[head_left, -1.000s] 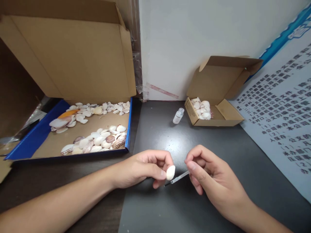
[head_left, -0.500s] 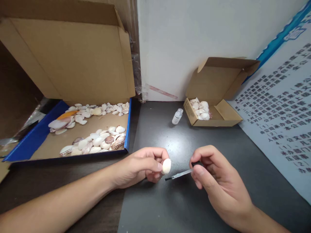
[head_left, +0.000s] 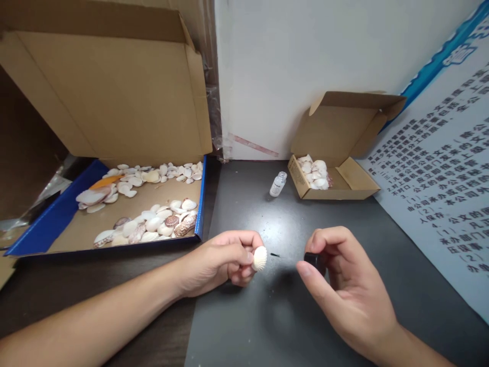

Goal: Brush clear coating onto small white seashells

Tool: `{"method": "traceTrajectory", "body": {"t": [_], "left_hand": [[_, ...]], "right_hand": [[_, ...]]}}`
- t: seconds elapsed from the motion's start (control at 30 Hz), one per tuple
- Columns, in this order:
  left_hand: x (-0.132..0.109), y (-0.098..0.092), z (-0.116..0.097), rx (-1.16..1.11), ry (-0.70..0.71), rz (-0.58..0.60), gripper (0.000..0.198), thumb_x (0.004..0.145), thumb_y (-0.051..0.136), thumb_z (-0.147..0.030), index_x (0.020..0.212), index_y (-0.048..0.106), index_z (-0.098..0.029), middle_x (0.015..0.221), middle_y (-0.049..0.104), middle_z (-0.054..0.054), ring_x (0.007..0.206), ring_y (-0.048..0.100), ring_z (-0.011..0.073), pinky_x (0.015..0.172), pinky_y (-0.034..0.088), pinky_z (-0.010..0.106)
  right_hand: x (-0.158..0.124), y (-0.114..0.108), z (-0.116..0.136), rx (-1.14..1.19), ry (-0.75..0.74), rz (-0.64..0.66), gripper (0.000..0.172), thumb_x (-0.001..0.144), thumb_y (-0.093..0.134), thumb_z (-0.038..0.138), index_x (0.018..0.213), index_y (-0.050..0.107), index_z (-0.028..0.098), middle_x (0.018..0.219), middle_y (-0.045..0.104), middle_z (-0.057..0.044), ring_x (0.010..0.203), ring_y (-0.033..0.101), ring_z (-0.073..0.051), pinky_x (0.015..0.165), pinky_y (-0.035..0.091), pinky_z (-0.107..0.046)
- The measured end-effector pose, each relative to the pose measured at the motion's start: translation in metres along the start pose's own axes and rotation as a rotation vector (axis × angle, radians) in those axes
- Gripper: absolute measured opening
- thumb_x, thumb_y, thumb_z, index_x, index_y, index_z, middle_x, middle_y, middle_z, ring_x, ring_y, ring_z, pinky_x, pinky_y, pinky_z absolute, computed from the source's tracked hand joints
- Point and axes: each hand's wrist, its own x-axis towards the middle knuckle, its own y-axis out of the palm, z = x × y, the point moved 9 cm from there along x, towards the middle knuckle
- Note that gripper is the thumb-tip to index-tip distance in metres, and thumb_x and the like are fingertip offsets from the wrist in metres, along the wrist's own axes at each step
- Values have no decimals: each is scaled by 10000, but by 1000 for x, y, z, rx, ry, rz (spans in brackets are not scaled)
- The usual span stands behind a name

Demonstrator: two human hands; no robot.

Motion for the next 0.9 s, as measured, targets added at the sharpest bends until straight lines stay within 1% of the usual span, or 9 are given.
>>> {"method": "traceTrajectory", "body": {"t": [0.13, 0.33, 0.43, 0.47, 0.63, 0.8, 0.9], "left_hand": [[0, 0, 0, -7, 7, -1, 84, 769, 599, -185, 755, 525, -146, 571, 468, -28, 499, 373, 70, 513, 249, 227], [1, 0, -1, -5, 23, 12, 76, 780, 590, -184, 770, 523, -149, 584, 467, -31, 500, 411, 76, 527, 286, 231], [1, 0, 0, -5, 20, 19, 75, 774, 589, -177, 770, 518, -154, 581, 471, -32, 498, 419, 80, 527, 298, 234], [1, 0, 0, -6, 17, 19, 77, 771, 590, -176, 770, 516, -155, 581, 471, -33, 497, 422, 81, 526, 300, 234], [1, -1, 0, 2, 24, 2, 76, 767, 589, -177, 762, 518, -152, 578, 468, -33, 497, 423, 81, 523, 298, 231], [1, 0, 0, 2, 25, 18, 65, 770, 583, -172, 770, 522, -152, 590, 472, -29, 502, 428, 83, 532, 303, 235], [1, 0, 0, -3, 26, 8, 72, 768, 586, -179, 765, 520, -151, 588, 467, -29, 503, 420, 81, 528, 293, 230]], "right_hand": [[0, 1, 2, 37, -16, 7, 136, 915, 505, 143, 937, 453, 266, 761, 471, 32, 607, 477, -113, 530, 419, -213], [0, 0, 0, 21, -9, 1, 178, 886, 568, 145, 918, 439, 263, 772, 455, 36, 594, 456, -106, 512, 408, -206], [-1, 1, 0, 19, -16, 6, 119, 922, 495, 154, 956, 460, 263, 775, 462, 25, 621, 466, -120, 541, 425, -220], [-1, 1, 0, 20, -16, 12, 118, 930, 477, 155, 972, 465, 264, 780, 468, 22, 627, 472, -123, 546, 429, -222], [0, 2, 1, 1, -22, 16, 182, 889, 552, 135, 948, 447, 270, 735, 454, 46, 588, 468, -109, 513, 415, -196], [1, 1, 5, -21, -55, 19, 136, 906, 492, 151, 977, 480, 266, 764, 486, 32, 636, 489, -118, 576, 446, -207], [0, 4, 4, 6, -39, 56, 146, 910, 495, 149, 987, 472, 272, 733, 484, 45, 611, 493, -113, 563, 449, -201]]}}
